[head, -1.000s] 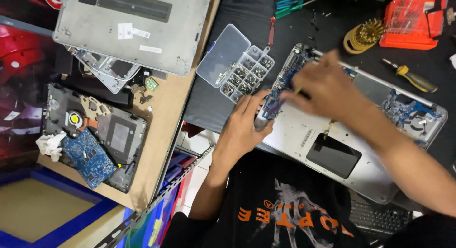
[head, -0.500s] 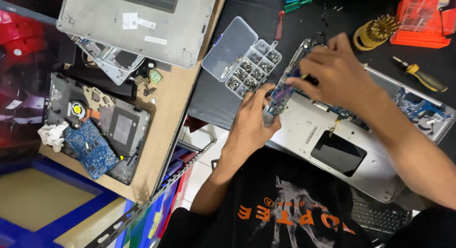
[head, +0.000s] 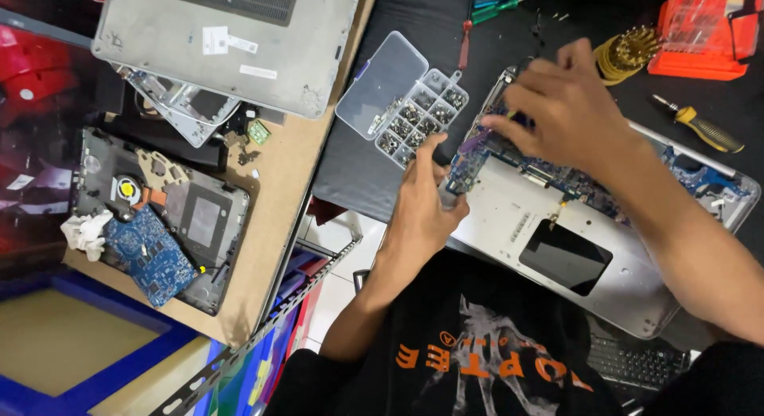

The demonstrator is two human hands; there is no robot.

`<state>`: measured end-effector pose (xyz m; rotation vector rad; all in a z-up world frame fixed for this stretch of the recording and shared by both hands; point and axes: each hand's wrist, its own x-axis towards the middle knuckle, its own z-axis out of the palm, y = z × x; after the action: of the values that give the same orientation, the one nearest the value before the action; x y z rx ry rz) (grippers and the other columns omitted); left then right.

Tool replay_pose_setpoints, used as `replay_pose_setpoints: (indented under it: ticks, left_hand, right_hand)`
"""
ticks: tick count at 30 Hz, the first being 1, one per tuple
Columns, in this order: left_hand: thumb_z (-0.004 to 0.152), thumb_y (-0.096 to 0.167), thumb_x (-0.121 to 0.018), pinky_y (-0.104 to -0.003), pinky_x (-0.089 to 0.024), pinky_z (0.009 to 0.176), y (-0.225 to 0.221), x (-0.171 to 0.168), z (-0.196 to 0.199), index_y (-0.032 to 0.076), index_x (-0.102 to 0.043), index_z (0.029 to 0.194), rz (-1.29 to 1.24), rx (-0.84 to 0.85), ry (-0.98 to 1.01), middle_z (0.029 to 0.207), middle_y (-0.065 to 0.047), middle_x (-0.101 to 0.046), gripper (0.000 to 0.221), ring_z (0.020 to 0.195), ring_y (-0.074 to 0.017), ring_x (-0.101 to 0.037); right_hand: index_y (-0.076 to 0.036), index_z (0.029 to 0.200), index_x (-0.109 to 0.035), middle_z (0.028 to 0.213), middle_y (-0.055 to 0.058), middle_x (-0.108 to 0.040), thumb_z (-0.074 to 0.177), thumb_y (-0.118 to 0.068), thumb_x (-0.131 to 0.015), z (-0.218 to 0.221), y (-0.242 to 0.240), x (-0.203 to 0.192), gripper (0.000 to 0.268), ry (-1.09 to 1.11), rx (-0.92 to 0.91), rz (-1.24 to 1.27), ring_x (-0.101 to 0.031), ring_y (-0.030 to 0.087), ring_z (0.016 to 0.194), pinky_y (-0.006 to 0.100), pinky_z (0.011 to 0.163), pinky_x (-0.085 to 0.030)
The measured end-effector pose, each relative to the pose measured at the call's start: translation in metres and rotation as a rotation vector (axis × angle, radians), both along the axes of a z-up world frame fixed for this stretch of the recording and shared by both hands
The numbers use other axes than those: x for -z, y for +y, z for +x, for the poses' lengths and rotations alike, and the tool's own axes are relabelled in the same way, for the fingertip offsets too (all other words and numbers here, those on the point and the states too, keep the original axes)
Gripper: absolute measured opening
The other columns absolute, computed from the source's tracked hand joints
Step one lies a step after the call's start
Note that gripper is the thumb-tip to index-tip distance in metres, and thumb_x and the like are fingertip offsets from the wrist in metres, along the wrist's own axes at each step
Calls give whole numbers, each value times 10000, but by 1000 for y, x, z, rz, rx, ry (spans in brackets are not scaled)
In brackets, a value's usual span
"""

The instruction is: Installing a motherboard into a laptop chassis and connecting internal ribbon cables.

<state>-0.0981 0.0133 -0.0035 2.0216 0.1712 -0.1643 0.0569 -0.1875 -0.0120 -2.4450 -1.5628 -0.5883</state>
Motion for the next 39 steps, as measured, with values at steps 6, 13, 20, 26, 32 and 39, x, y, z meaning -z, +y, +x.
replay_pose_setpoints:
  ticks: [6, 13, 20, 26, 32, 39]
  left_hand:
    - [723, -34, -741, -470, -628, 884, -2, 8, -4, 118, -347, 1476, -7, -47, -5, 1094, -211, -602, 863, 1092, -460, -698]
    - [723, -41, -753, -444, -637, 890, -3, 15, -3, 114, -370, 1458, 24, -41, -43, 1090, -197, -594, 843, 1108, -442, -696]
    - [744, -67, -735, -424, -645, 883, -4, 6, -3, 78, -397, 1436, 12, -29, -51, 1106, -238, -586, 785, 1147, -471, -672]
    - [729, -95, -741, -411, -647, 878, -5, 8, -3, 55, -433, 1408, 20, -12, -79, 1114, -278, -596, 761, 1134, -474, -670]
    - [716, -92, -749, -412, -646, 884, -5, 14, -1, 45, -453, 1386, 40, -15, -104, 1122, -279, -605, 745, 1127, -451, -678]
    - [705, -131, -723, -433, -654, 865, -7, 4, 0, 11, -484, 1353, 1, -21, -105, 1136, -328, -594, 705, 1112, -488, -672]
  right_hand:
    - [-178, 658, -576, 634, 11, -611, 1015, -465, -651, -29, 14, 13, 465, 194, -15, 145, -574, 204, 686, 366, 830, -356]
    - [-169, 697, -558, 659, 23, -593, 1003, -417, -669, -30, 2, 13, 410, 186, -28, 143, -568, 218, 701, 391, 809, -343]
    - [-166, 707, -563, 704, 28, -580, 1010, -436, -698, -32, -6, 7, 428, 81, 59, 136, -574, 213, 728, 391, 841, -366]
    - [-174, 693, -593, 669, 4, -591, 1032, -459, -713, -19, -26, 17, 458, 41, 197, 87, -564, 198, 700, 389, 888, -376]
    - [-159, 730, -581, 684, 26, -582, 1031, -408, -726, -5, -25, 9, 416, 42, 179, 118, -590, 221, 729, 387, 858, -375]
    - [-151, 747, -536, 711, 45, -589, 1047, -376, -712, -20, -2, 20, 415, 64, 283, 255, -597, 227, 725, 405, 852, -352]
